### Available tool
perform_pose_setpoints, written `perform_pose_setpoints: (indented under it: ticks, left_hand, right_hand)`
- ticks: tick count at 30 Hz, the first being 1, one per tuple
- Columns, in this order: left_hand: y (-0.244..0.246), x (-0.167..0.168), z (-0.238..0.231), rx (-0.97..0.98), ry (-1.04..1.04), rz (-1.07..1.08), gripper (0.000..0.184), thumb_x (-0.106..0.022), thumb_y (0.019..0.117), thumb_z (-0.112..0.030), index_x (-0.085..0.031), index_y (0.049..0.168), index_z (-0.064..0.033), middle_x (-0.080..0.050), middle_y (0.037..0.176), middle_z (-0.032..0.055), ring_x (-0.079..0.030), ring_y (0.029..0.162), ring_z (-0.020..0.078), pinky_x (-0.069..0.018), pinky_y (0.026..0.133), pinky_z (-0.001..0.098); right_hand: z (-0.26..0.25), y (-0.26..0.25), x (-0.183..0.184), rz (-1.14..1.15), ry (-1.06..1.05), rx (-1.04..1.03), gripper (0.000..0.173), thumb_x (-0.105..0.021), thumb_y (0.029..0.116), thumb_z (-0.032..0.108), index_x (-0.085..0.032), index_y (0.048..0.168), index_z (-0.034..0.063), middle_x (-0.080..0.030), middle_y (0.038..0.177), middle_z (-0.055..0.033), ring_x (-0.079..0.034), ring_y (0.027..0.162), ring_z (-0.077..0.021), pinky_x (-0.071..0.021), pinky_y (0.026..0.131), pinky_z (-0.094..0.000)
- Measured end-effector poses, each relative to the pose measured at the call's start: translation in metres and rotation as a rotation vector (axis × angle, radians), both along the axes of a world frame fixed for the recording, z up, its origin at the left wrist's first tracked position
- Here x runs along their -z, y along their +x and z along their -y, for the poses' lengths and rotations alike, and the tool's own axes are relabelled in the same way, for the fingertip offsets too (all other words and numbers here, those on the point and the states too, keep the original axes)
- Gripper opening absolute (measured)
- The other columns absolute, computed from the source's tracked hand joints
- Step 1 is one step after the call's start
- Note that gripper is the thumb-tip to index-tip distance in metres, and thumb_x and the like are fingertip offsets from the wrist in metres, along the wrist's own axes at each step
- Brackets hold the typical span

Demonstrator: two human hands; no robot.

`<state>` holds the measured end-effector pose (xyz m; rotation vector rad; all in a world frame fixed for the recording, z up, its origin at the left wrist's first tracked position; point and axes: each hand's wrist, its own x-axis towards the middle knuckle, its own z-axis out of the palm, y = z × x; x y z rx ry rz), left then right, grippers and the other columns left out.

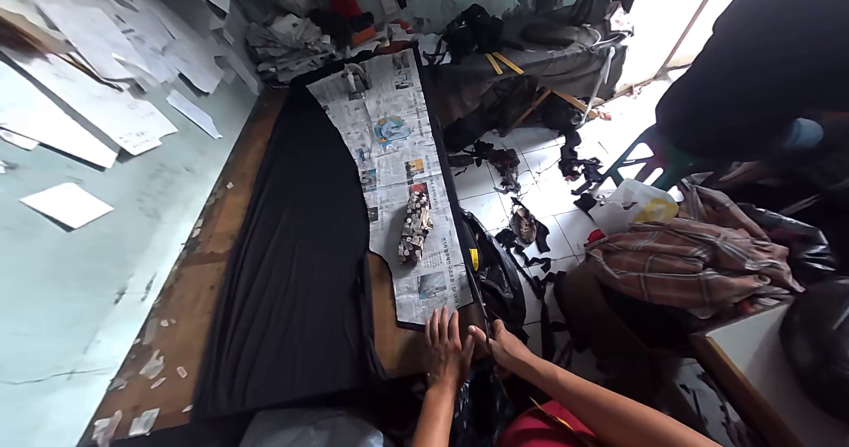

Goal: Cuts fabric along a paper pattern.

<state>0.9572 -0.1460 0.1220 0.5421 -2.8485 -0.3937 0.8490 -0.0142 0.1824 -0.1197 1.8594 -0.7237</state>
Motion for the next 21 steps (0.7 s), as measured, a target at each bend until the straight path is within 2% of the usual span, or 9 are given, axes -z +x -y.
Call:
perform_pose_setpoints:
  ticks: [2,4,6,10,14,17,19,21]
  left_hand:
    - [-0.023,-0.004,0.002,0.079,0.054,0.067,0.061,-0.057,0.0956,-0.033,-0.053,0.147,-0.0005,-0.044,0.157,0.0222,-0.036,0.148,0.0447,-0.0248,0.121,0.0609]
    - [-0.043,-0.011,0.004,0.152,0.090,0.264,0.063,-0.048,0.1000,-0.031,-0.040,0.155,-0.0014,-0.027,0.167,0.0200,-0.020,0.155,0.0411,-0.0140,0.125,0.0577]
    - [-0.058,-0.017,0.005,0.204,0.128,0.414,0.066,-0.046,0.1026,-0.032,-0.032,0.158,0.0017,-0.013,0.170,0.0220,-0.007,0.158,0.0402,-0.0057,0.126,0.0565]
    - [-0.063,-0.003,0.006,0.232,0.112,0.464,0.071,-0.043,0.1034,-0.034,-0.018,0.163,-0.0046,-0.008,0.170,0.0252,0.000,0.158,0.0426,0.0014,0.126,0.0576]
    - [-0.059,0.017,0.004,0.215,0.083,0.391,0.066,-0.040,0.1047,-0.034,-0.025,0.162,-0.0042,-0.015,0.167,0.0294,-0.006,0.157,0.0455,-0.0016,0.126,0.0592]
    - [-0.055,0.022,0.002,0.202,0.056,0.314,0.064,-0.044,0.1042,-0.035,-0.033,0.160,-0.0055,-0.022,0.166,0.0289,-0.014,0.156,0.0463,-0.0067,0.125,0.0607]
    - [-0.052,0.017,-0.001,0.183,0.065,0.242,0.069,-0.047,0.1003,-0.046,-0.040,0.157,-0.0067,-0.027,0.165,0.0265,-0.018,0.155,0.0455,-0.0088,0.125,0.0615]
    - [-0.050,0.010,-0.003,0.151,0.122,0.194,0.070,-0.041,0.1013,-0.052,-0.043,0.155,-0.0072,-0.028,0.166,0.0212,-0.019,0.156,0.0388,-0.0067,0.126,0.0578]
  right_hand:
    - [0.002,-0.004,-0.004,0.070,-0.028,0.048,0.088,-0.044,0.0938,0.078,-0.033,0.148,0.0109,-0.066,0.103,-0.0188,-0.071,0.076,-0.0306,-0.0600,0.072,-0.0478]
    - [0.004,-0.008,-0.010,0.132,-0.056,0.095,0.085,-0.046,0.0946,0.076,-0.034,0.146,0.0105,-0.065,0.096,-0.0175,-0.069,0.073,-0.0308,-0.0597,0.069,-0.0482]
    - [0.004,-0.012,-0.014,0.167,-0.067,0.114,0.084,-0.047,0.0952,0.075,-0.032,0.147,0.0110,-0.063,0.097,-0.0185,-0.069,0.072,-0.0313,-0.0592,0.067,-0.0480]
    - [0.000,-0.016,-0.011,0.163,-0.048,0.106,0.082,-0.049,0.0948,0.074,-0.034,0.147,0.0129,-0.063,0.099,-0.0175,-0.067,0.069,-0.0288,-0.0586,0.064,-0.0451]
    - [0.003,-0.018,-0.007,0.119,-0.028,0.087,0.086,-0.049,0.0926,0.077,-0.034,0.146,0.0117,-0.065,0.097,-0.0167,-0.069,0.070,-0.0277,-0.0593,0.066,-0.0443]
    - [0.013,-0.023,-0.005,0.068,0.000,0.054,0.089,-0.047,0.0916,0.079,-0.033,0.145,0.0100,-0.066,0.092,-0.0145,-0.069,0.069,-0.0263,-0.0594,0.067,-0.0441]
    - [0.020,-0.028,-0.002,0.042,0.026,0.035,0.091,-0.046,0.0912,0.081,-0.032,0.147,0.0096,-0.067,0.101,-0.0173,-0.071,0.076,-0.0289,-0.0601,0.072,-0.0469]
    - [0.027,-0.031,-0.004,0.038,0.035,0.042,0.092,-0.044,0.0919,0.081,-0.031,0.149,0.0093,-0.067,0.110,-0.0200,-0.072,0.082,-0.0309,-0.0601,0.074,-0.0483]
